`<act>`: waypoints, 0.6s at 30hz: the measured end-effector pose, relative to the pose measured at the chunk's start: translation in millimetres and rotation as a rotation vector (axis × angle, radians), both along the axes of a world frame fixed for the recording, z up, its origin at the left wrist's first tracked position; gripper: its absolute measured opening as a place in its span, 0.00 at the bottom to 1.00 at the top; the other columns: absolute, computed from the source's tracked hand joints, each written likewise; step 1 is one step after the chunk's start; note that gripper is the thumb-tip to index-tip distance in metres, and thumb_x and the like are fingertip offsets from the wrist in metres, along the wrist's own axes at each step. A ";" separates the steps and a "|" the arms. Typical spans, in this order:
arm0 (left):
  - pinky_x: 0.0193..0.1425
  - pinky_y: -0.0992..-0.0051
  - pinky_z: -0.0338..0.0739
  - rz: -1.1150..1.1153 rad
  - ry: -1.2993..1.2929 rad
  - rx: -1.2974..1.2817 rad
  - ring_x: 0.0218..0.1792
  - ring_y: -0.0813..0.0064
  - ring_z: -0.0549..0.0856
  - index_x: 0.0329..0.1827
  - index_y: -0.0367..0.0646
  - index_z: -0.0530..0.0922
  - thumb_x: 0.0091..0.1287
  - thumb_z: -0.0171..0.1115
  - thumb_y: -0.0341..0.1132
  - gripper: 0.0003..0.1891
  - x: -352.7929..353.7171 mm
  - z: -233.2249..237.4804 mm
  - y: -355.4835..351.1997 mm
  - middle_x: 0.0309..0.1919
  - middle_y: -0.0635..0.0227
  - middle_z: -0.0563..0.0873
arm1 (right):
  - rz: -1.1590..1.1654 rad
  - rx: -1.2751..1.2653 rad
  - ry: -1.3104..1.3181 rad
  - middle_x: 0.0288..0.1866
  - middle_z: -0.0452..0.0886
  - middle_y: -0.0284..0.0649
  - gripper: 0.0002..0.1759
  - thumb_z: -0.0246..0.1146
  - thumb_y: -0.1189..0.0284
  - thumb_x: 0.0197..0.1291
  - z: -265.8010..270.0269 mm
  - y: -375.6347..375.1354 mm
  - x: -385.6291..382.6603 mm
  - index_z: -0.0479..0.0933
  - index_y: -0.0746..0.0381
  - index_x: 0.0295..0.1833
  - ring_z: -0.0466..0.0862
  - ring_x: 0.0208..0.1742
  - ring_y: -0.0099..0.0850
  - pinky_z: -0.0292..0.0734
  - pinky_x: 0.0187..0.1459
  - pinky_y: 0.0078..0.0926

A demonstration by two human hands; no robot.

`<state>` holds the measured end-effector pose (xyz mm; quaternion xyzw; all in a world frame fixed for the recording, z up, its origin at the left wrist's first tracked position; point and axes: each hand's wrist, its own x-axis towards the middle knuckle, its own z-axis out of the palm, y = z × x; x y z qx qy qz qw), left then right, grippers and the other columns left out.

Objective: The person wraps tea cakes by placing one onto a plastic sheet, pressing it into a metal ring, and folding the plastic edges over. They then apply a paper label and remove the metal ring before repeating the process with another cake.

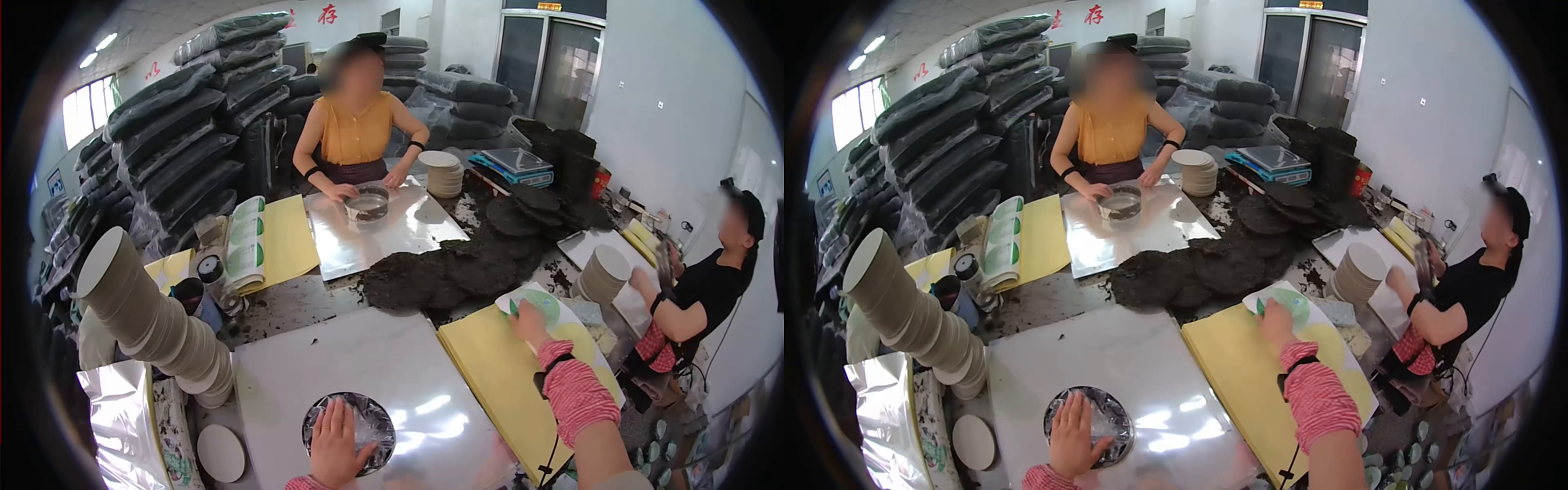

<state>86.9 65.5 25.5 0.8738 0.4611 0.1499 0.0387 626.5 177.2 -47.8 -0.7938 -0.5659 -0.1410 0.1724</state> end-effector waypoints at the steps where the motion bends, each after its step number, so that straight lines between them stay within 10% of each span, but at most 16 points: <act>1: 0.78 0.51 0.55 0.005 0.009 -0.009 0.75 0.46 0.64 0.70 0.26 0.67 0.62 0.66 0.56 0.44 0.7 0.3 -0.2 0.73 0.42 0.67 | 0.008 -0.002 0.001 0.29 0.83 0.51 0.22 0.72 0.57 0.54 0.2 1.4 16.4 0.77 0.66 0.34 0.85 0.36 0.49 0.78 0.40 0.45; 6: 0.78 0.52 0.54 0.017 -0.030 -0.066 0.75 0.46 0.63 0.70 0.27 0.67 0.62 0.64 0.53 0.42 5.3 6.2 0.7 0.73 0.41 0.66 | 0.073 -0.054 0.353 0.29 0.83 0.50 0.14 0.71 0.63 0.56 37.3 -0.5 37.2 0.81 0.64 0.35 0.84 0.33 0.47 0.77 0.38 0.42; 11: 0.80 0.52 0.52 0.024 -0.022 -0.121 0.77 0.49 0.61 0.72 0.30 0.67 0.65 0.59 0.47 0.37 3.5 9.1 1.9 0.74 0.44 0.64 | 0.355 0.156 0.668 0.40 0.87 0.45 0.09 0.62 0.76 0.66 239.9 -99.0 -195.0 0.82 0.63 0.50 0.89 0.42 0.36 0.80 0.36 0.28; 13: 0.80 0.52 0.51 0.049 -0.038 -0.123 0.77 0.49 0.61 0.72 0.31 0.67 0.65 0.60 0.49 0.38 5.9 11.5 -2.7 0.74 0.44 0.64 | 0.656 0.032 0.863 0.76 0.65 0.55 0.26 0.59 0.76 0.68 195.8 -107.7 -236.3 0.70 0.60 0.71 0.74 0.72 0.44 0.81 0.57 0.35; 14: 0.79 0.53 0.52 0.080 -0.024 -0.080 0.76 0.51 0.63 0.71 0.34 0.69 0.65 0.61 0.50 0.36 8.5 14.7 -3.9 0.73 0.48 0.67 | 0.801 -0.060 0.612 0.79 0.59 0.59 0.30 0.59 0.71 0.69 149.8 -108.2 -251.0 0.65 0.62 0.75 0.63 0.78 0.52 0.67 0.71 0.45; 15: 0.79 0.54 0.53 0.110 -0.013 -0.031 0.75 0.53 0.65 0.70 0.38 0.71 0.65 0.62 0.52 0.35 9.3 16.2 -4.0 0.72 0.52 0.70 | 0.796 -0.150 1.008 0.78 0.59 0.61 0.35 0.60 0.65 0.68 107.8 -121.5 -283.1 0.61 0.66 0.76 0.57 0.80 0.57 0.52 0.78 0.49; 18: 0.78 0.56 0.58 0.000 -0.182 -0.057 0.72 0.58 0.70 0.67 0.46 0.76 0.66 0.62 0.50 0.29 5.3 0.1 3.9 0.68 0.61 0.77 | 1.092 -0.132 0.489 0.76 0.61 0.61 0.44 0.63 0.54 0.65 96.3 -132.4 -326.3 0.59 0.75 0.75 0.60 0.79 0.54 0.59 0.75 0.48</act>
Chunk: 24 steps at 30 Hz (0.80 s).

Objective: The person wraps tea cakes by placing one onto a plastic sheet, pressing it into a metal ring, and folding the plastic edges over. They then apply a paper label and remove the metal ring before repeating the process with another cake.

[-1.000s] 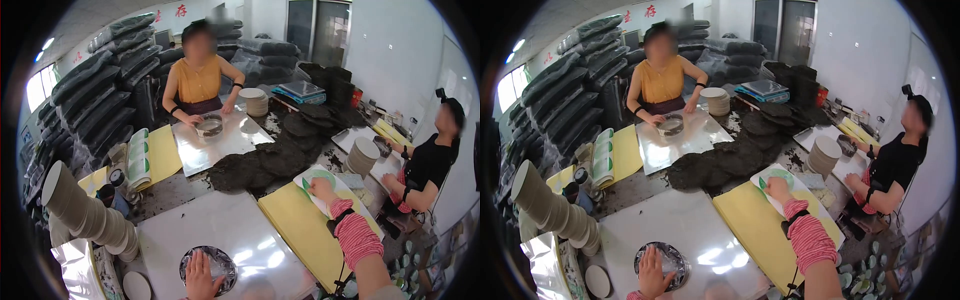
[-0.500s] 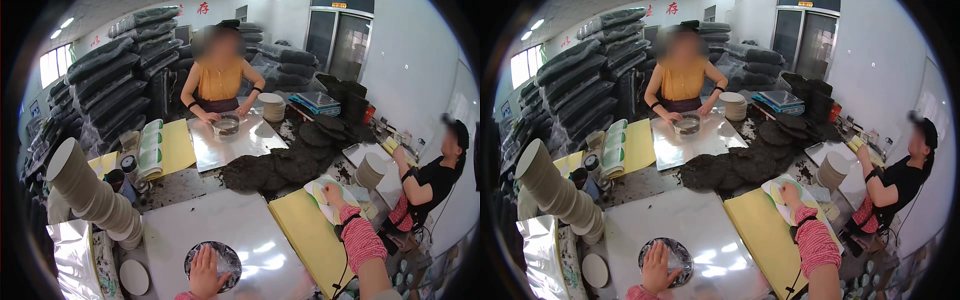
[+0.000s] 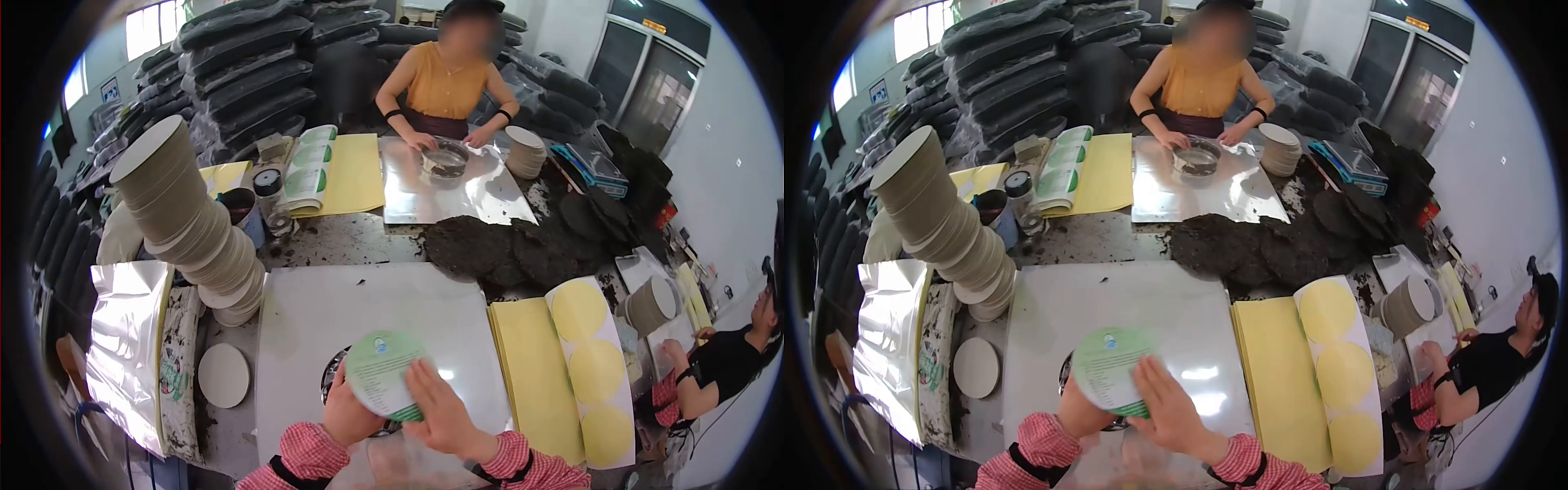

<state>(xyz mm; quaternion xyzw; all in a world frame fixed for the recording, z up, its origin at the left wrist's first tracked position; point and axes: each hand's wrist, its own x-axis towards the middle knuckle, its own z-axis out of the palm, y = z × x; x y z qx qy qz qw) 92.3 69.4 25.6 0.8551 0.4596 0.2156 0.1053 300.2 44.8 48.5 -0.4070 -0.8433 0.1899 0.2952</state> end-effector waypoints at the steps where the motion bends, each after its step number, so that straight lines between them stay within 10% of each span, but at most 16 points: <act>1: 0.74 0.59 0.65 -0.024 -0.132 -0.029 0.68 0.62 0.76 0.65 0.51 0.79 0.66 0.63 0.46 0.24 -1.2 1.3 -2.2 0.64 0.67 0.81 | 0.030 -0.013 -0.058 0.77 0.61 0.61 0.46 0.62 0.52 0.64 -3.6 0.8 -9.9 0.58 0.74 0.75 0.61 0.79 0.53 0.58 0.75 0.47; 6: 0.73 0.60 0.66 -0.050 -0.195 -0.093 0.65 0.62 0.77 0.67 0.50 0.76 0.65 0.66 0.45 0.27 -7.3 -12.3 -2.4 0.63 0.66 0.81 | 0.021 0.007 -0.356 0.77 0.61 0.60 0.47 0.59 0.48 0.65 4.4 5.7 -17.6 0.57 0.72 0.77 0.62 0.78 0.52 0.56 0.77 0.45; 12: 0.73 0.65 0.67 -0.207 -0.555 -0.255 0.67 0.64 0.76 0.68 0.46 0.75 0.63 0.72 0.41 0.30 -8.4 -12.1 -2.5 0.65 0.64 0.79 | 0.032 -0.638 0.854 0.80 0.55 0.59 0.47 0.52 0.45 0.72 -17.8 55.4 -43.8 0.51 0.71 0.79 0.54 0.82 0.52 0.47 0.80 0.39; 14: 0.75 0.64 0.64 -0.075 -0.649 -0.231 0.68 0.59 0.75 0.72 0.41 0.69 0.67 0.65 0.41 0.31 -14.3 -17.4 -3.6 0.70 0.57 0.74 | 0.059 -0.556 0.756 0.81 0.54 0.59 0.46 0.54 0.49 0.72 -20.7 51.2 -50.1 0.49 0.72 0.80 0.53 0.82 0.52 0.46 0.80 0.44; 16: 0.75 0.63 0.64 0.075 -1.360 -0.230 0.72 0.54 0.71 0.74 0.34 0.66 0.66 0.57 0.32 0.31 -24.4 -21.4 -11.4 0.72 0.48 0.69 | 0.074 -0.055 0.120 0.82 0.51 0.59 0.45 0.55 0.51 0.70 -32.5 40.8 -56.6 0.50 0.71 0.80 0.51 0.83 0.52 0.45 0.79 0.50; 20: 0.68 0.63 0.72 0.242 -0.866 0.083 0.64 0.49 0.79 0.68 0.30 0.72 0.66 0.54 0.26 0.26 -21.2 0.9 -16.6 0.65 0.45 0.77 | 0.200 -0.007 -0.397 0.82 0.51 0.58 0.44 0.57 0.50 0.67 -20.9 34.5 -78.1 0.55 0.64 0.80 0.49 0.84 0.52 0.43 0.75 0.66; 24: 0.57 0.65 0.80 0.492 -0.649 -0.019 0.55 0.55 0.85 0.63 0.37 0.78 0.66 0.60 0.25 0.21 -44.8 -10.6 -19.9 0.58 0.49 0.83 | 0.197 -0.018 -0.353 0.81 0.53 0.58 0.44 0.58 0.46 0.64 -15.3 34.4 -79.0 0.59 0.59 0.79 0.50 0.83 0.52 0.41 0.72 0.75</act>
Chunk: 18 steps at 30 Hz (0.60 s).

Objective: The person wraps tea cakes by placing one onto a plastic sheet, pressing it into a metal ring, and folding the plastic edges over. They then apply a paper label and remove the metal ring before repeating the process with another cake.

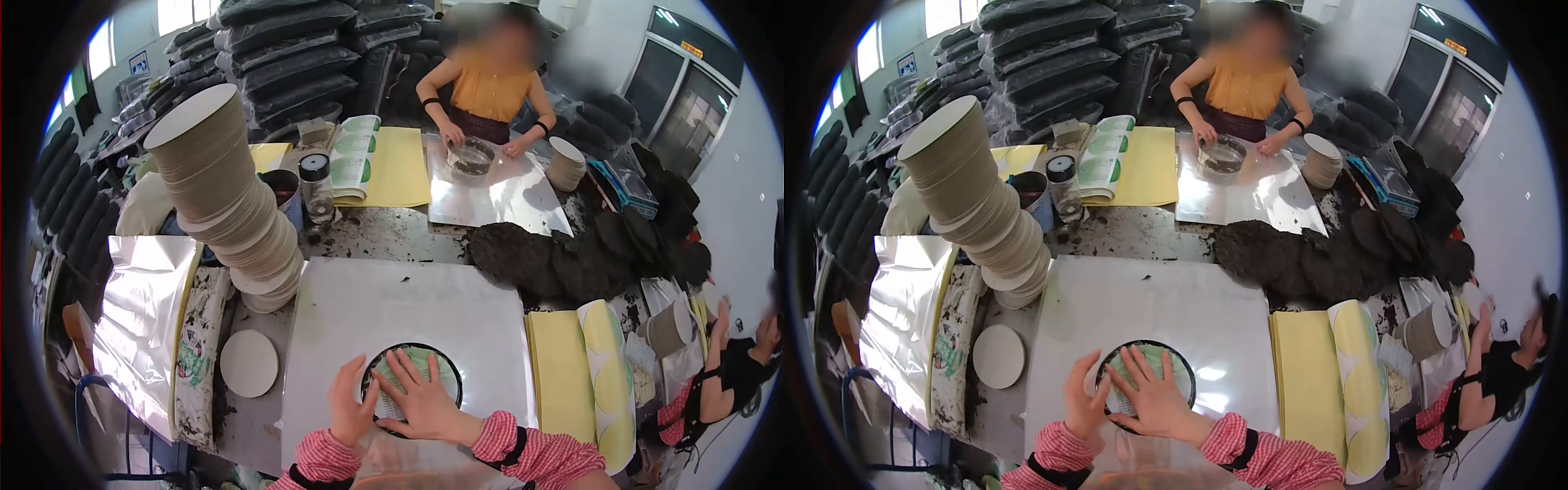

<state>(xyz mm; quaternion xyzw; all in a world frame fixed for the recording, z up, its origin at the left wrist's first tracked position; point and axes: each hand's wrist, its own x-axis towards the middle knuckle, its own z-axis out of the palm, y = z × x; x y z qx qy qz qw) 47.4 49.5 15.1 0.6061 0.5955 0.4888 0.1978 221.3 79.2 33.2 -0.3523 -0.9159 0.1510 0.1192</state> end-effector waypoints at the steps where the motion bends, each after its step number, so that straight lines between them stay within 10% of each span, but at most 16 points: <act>1: 0.57 0.65 0.80 0.014 0.004 -0.004 0.55 0.55 0.85 0.63 0.37 0.78 0.66 0.60 0.25 0.21 -0.1 -4.9 -1.5 0.58 0.49 0.83 | 0.014 -0.004 0.004 0.81 0.53 0.58 0.44 0.58 0.46 0.64 -1.8 0.4 -1.0 0.59 0.59 0.79 0.50 0.83 0.52 0.41 0.72 0.75; 6: 0.40 0.70 0.84 -0.353 0.510 0.148 0.41 0.68 0.89 0.43 0.44 0.84 0.52 0.65 0.31 0.14 69.0 60.7 -41.3 0.42 0.65 0.89 | -0.001 0.123 -0.022 0.77 0.60 0.58 0.47 0.65 0.44 0.58 -18.3 1.9 9.9 0.62 0.59 0.77 0.58 0.79 0.55 0.44 0.72 0.72; 7: 0.40 0.73 0.83 -0.356 0.315 0.539 0.43 0.71 0.89 0.42 0.42 0.84 0.55 0.65 0.30 0.12 81.5 89.8 -46.4 0.42 0.66 0.89 | -0.058 0.115 0.158 0.74 0.63 0.57 0.51 0.69 0.43 0.53 -22.4 1.6 14.0 0.63 0.63 0.74 0.62 0.76 0.56 0.50 0.72 0.68; 12: 0.44 0.75 0.86 -0.248 0.363 0.406 0.48 0.72 0.90 0.44 0.40 0.85 0.55 0.66 0.28 0.13 85.1 103.8 -79.1 0.43 0.66 0.90 | -0.396 -0.140 0.247 0.73 0.63 0.64 0.58 0.72 0.42 0.48 -21.5 -5.6 6.0 0.60 0.71 0.73 0.67 0.72 0.58 0.63 0.68 0.62; 14: 0.45 0.75 0.86 -0.111 0.405 0.365 0.45 0.71 0.91 0.42 0.40 0.86 0.54 0.66 0.26 0.11 81.5 107.3 -92.0 0.42 0.66 0.90 | -0.056 -0.092 0.389 0.65 0.73 0.57 0.50 0.75 0.50 0.51 -32.6 -42.9 -49.2 0.65 0.70 0.71 0.75 0.65 0.50 0.73 0.64 0.44; 18: 0.42 0.71 0.85 0.062 0.339 0.042 0.39 0.64 0.91 0.40 0.41 0.88 0.51 0.70 0.26 0.12 47.4 108.7 -106.4 0.37 0.63 0.90 | 0.125 -0.497 0.441 0.49 0.81 0.52 0.28 0.67 0.60 0.59 -41.7 -70.3 -43.7 0.74 0.67 0.59 0.82 0.52 0.47 0.78 0.53 0.40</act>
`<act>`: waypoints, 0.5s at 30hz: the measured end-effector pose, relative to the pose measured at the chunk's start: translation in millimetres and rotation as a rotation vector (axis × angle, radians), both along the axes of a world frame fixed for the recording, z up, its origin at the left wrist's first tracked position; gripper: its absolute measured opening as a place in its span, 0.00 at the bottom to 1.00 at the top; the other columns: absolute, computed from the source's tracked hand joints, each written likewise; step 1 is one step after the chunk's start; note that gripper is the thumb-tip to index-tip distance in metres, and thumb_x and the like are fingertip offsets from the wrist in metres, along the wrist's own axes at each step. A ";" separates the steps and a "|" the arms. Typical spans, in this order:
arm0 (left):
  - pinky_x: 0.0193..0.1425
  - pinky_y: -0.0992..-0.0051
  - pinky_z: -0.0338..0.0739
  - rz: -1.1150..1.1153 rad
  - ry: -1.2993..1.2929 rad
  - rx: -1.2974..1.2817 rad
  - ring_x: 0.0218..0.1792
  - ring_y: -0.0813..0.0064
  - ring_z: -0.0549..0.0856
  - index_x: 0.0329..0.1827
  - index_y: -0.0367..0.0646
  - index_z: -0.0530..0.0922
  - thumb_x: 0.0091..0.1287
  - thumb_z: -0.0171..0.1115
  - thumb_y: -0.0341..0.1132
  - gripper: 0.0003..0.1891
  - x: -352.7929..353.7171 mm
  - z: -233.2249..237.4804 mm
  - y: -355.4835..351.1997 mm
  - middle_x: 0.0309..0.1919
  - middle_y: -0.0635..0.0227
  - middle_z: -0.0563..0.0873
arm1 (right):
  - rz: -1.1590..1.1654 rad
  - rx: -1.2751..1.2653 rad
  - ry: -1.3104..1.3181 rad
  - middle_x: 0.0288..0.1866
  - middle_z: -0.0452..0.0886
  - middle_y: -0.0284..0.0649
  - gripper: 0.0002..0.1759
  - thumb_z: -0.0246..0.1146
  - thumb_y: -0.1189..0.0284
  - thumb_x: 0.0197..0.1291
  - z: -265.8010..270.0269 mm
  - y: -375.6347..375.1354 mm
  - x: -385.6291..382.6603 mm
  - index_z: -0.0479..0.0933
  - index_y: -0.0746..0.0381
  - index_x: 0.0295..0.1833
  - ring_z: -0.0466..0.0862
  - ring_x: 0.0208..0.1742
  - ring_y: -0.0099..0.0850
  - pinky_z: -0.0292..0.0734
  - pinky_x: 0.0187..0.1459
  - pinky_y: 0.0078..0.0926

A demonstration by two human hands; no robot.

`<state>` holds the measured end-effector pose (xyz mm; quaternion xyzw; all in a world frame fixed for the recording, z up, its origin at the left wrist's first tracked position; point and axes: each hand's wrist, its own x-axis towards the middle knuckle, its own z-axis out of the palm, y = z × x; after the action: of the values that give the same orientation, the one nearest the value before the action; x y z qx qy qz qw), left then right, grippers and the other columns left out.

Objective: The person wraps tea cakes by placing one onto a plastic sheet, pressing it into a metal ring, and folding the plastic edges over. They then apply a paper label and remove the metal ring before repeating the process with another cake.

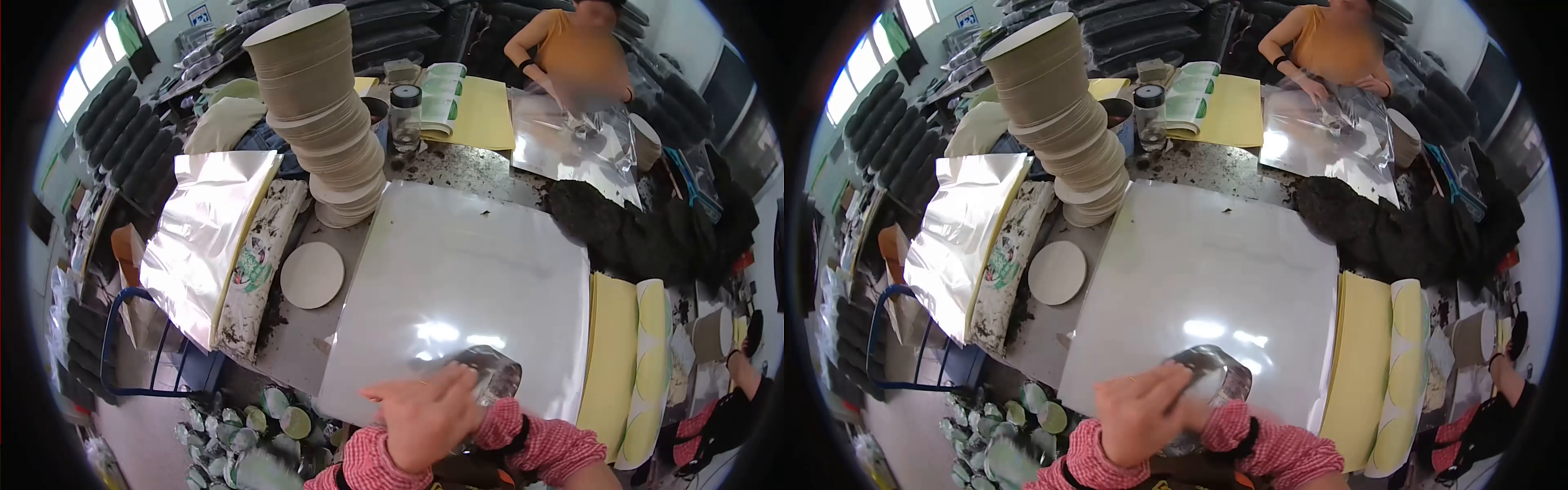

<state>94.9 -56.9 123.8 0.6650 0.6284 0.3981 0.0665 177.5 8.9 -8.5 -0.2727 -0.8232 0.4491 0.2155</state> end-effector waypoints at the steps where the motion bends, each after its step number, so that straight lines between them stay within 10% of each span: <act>1: 0.43 0.70 0.85 0.052 -0.067 -0.102 0.40 0.64 0.91 0.43 0.39 0.86 0.53 0.69 0.26 0.12 -9.0 -8.8 0.4 0.38 0.61 0.90 | 0.084 -0.098 0.014 0.44 0.83 0.51 0.22 0.65 0.64 0.61 -1.0 -1.0 9.1 0.78 0.66 0.56 0.84 0.47 0.47 0.80 0.49 0.38; 6: 0.43 0.74 0.83 0.036 -0.824 -0.442 0.35 0.66 0.89 0.44 0.38 0.87 0.62 0.69 0.28 0.08 -76.3 -109.2 17.1 0.37 0.60 0.89 | 0.073 0.115 -0.354 0.48 0.85 0.44 0.18 0.66 0.65 0.61 45.8 1.6 65.8 0.81 0.62 0.54 0.84 0.51 0.39 0.80 0.50 0.37; 8: 0.43 0.71 0.82 -0.027 -0.659 -0.533 0.35 0.65 0.87 0.43 0.42 0.87 0.61 0.72 0.30 0.09 -120.4 -110.8 1.0 0.33 0.64 0.87 | -0.094 0.439 -0.129 0.60 0.79 0.47 0.27 0.72 0.57 0.55 54.4 -2.0 91.9 0.80 0.61 0.57 0.78 0.63 0.44 0.78 0.59 0.40; 15: 0.49 0.66 0.74 -0.650 0.212 -0.522 0.41 0.66 0.81 0.34 0.52 0.85 0.50 0.76 0.38 0.10 -183.5 -91.5 -20.1 0.35 0.75 0.83 | -0.302 0.184 -0.123 0.76 0.58 0.59 0.37 0.81 0.53 0.42 21.0 -49.4 132.2 0.81 0.59 0.57 0.65 0.74 0.56 0.69 0.69 0.49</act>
<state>-88.6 -77.0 32.3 0.8266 0.4692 0.1136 0.2893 309.7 -40.5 12.5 -0.3991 -0.8222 0.3169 0.2535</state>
